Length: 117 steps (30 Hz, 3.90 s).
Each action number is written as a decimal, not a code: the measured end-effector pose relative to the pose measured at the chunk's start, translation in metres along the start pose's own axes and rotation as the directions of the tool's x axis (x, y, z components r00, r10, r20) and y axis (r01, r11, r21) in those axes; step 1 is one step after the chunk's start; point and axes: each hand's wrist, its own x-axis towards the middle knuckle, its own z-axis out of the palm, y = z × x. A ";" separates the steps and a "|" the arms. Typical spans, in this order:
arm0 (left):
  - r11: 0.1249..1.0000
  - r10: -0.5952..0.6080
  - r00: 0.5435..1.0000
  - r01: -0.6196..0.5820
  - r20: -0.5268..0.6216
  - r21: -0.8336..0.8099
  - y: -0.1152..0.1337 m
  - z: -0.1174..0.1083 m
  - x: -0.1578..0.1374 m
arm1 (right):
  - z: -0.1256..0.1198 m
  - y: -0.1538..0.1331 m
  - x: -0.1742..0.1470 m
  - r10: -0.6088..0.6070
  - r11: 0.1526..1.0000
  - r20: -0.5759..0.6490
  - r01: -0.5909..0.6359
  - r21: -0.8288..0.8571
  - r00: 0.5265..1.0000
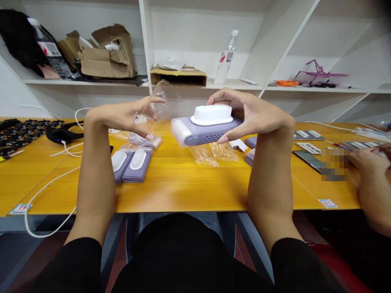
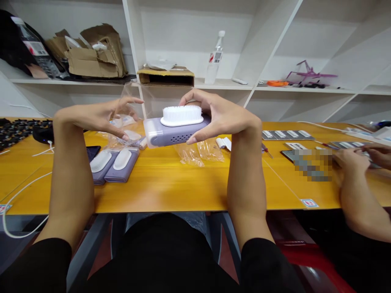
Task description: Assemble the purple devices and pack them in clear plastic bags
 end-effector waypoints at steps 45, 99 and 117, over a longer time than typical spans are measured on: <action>0.982 0.171 0.895 -0.191 -0.413 -0.008 0.042 0.038 0.036 | 0.052 0.005 0.043 0.051 0.947 -0.219 -0.117 -0.300 0.974; 0.859 -0.034 0.561 -0.407 -0.827 -0.311 0.048 0.077 0.081 | 0.092 -0.010 0.051 -0.235 0.943 -0.525 0.061 -0.326 0.818; 0.681 -0.264 0.363 -0.586 -0.894 -0.439 0.070 0.066 0.069 | 0.117 -0.011 0.062 -0.367 0.900 -0.352 0.234 -0.367 0.861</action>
